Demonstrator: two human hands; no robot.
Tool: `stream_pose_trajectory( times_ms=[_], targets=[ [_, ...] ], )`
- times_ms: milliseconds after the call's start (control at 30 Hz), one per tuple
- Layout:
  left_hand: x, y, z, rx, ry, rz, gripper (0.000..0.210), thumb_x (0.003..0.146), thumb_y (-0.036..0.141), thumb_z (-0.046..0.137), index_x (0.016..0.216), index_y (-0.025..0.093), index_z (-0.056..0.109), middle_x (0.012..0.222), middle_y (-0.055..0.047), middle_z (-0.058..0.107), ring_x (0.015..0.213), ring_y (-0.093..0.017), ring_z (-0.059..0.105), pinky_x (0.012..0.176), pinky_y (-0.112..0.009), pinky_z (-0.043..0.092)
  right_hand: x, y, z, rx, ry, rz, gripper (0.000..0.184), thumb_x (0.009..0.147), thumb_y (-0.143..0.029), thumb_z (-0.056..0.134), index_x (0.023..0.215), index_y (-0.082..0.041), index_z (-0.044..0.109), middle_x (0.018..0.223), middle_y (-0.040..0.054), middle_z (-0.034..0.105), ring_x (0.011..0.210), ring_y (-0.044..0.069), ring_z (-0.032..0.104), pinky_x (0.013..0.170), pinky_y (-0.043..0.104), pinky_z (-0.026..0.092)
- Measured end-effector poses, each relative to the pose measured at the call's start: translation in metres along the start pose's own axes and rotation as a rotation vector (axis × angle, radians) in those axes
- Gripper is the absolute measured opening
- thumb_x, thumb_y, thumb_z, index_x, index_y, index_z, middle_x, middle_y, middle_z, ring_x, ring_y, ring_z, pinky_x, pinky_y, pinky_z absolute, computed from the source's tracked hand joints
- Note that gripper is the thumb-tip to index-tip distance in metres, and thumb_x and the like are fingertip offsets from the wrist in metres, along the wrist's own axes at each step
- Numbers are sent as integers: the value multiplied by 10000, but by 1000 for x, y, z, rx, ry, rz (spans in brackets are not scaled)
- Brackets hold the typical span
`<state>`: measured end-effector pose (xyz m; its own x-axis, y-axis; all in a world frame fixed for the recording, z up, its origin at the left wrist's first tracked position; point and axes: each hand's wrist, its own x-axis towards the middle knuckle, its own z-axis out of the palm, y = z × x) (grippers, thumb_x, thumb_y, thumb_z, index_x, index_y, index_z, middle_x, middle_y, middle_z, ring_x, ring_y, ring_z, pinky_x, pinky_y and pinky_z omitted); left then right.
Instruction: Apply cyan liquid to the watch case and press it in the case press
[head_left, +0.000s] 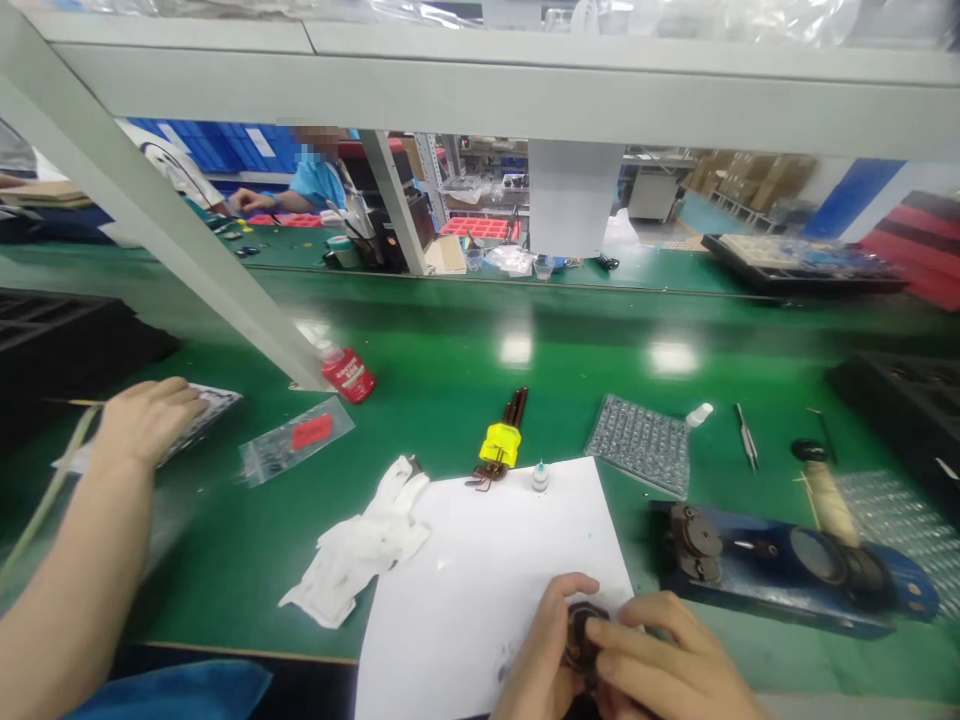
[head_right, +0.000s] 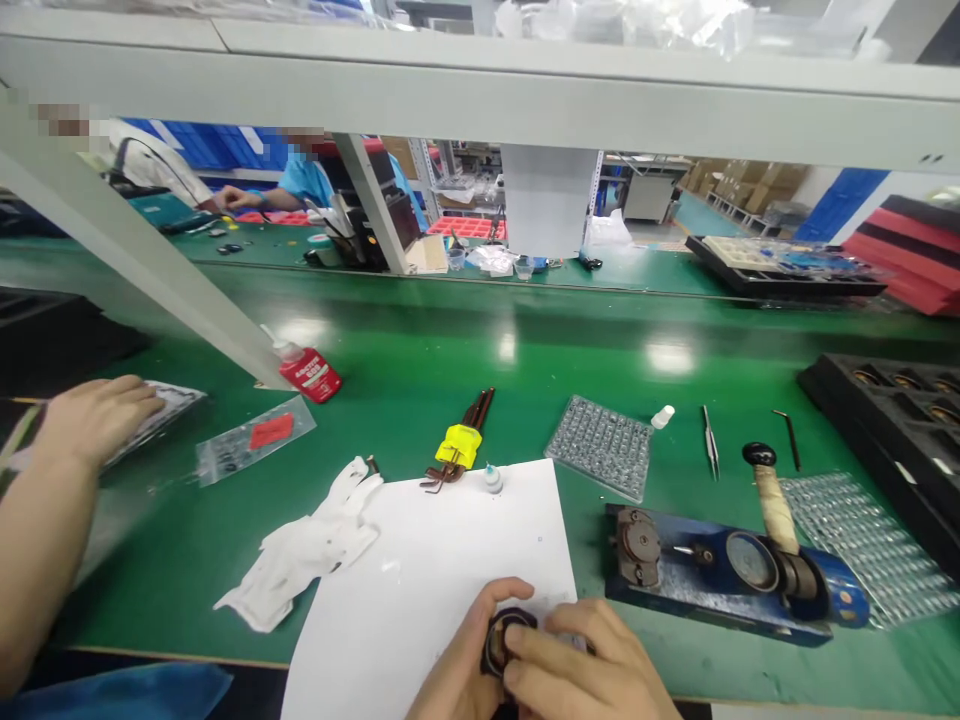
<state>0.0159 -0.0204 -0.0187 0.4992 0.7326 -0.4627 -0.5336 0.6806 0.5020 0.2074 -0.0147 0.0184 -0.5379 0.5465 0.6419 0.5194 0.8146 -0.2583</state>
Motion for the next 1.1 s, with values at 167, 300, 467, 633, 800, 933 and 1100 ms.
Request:
stream_pose_trajectory(
  times_ms=[167, 300, 467, 633, 800, 933, 1100],
  targets=[
    [-4, 18, -16, 17, -4, 149, 575, 768, 672, 853, 1015, 171, 715, 933, -97, 784, 614, -124, 554, 609, -267, 349, 15, 3, 0, 282, 95, 534, 211, 1063, -190, 570, 1242, -253, 661, 971, 27, 774, 844, 166, 724, 795, 241, 582],
    [-14, 25, -20, -17, 33, 252, 561, 804, 634, 828, 1038, 126, 790, 978, -105, 748, 704, -140, 548, 634, -271, 362, 57, 14, 39, 1089, 119, 1415, 479, 1087, -441, 554, 1517, -249, 465, 769, 18, 733, 532, 152, 606, 518, 227, 490],
    [-22, 24, -20, 1, 80, 265, 583, 856, 665, 773, 1141, 159, 721, 948, -104, 752, 660, -158, 587, 603, -286, 382, 107, 42, 85, 1286, 128, 1716, 418, 1158, -472, 364, 1446, -188, 471, 730, 47, 720, 420, 117, 532, 421, 183, 406],
    [-27, 25, -25, 226, 173, 250, 654, 848, 800, 669, 941, 153, 633, 779, -33, 666, 598, -116, 536, 555, -250, 347, 109, 45, 85, 1357, 251, 1730, 115, 1089, -265, 562, 1039, -163, 544, 794, 35, 693, 465, 83, 530, 409, 153, 360],
    [-32, 32, -23, 393, 202, 213, 579, 913, 737, 647, 1101, 197, 562, 718, 35, 607, 560, -80, 496, 545, -213, 301, 69, 17, 53, 1464, 434, 1534, 594, 791, -357, 946, 1243, -258, 573, 860, -16, 655, 595, 82, 549, 508, 135, 429],
    [-24, 37, -21, 519, 178, 177, 553, 894, 736, 672, 939, 197, 554, 692, 59, 540, 517, -58, 419, 489, -185, 284, 20, -10, 39, 1487, 544, 1437, 544, 746, -554, 960, 1088, -239, 680, 852, -22, 599, 572, 61, 531, 548, 164, 468],
    [-6, 40, -25, 568, 190, 158, 579, 909, 751, 632, 800, 186, 573, 579, 73, 444, 470, -68, 352, 446, -198, 278, -19, -35, 49, 1385, 649, 1226, 356, 951, -564, 774, 1044, -283, 575, 750, -57, 539, 492, 74, 500, 507, 187, 391]
  ],
)
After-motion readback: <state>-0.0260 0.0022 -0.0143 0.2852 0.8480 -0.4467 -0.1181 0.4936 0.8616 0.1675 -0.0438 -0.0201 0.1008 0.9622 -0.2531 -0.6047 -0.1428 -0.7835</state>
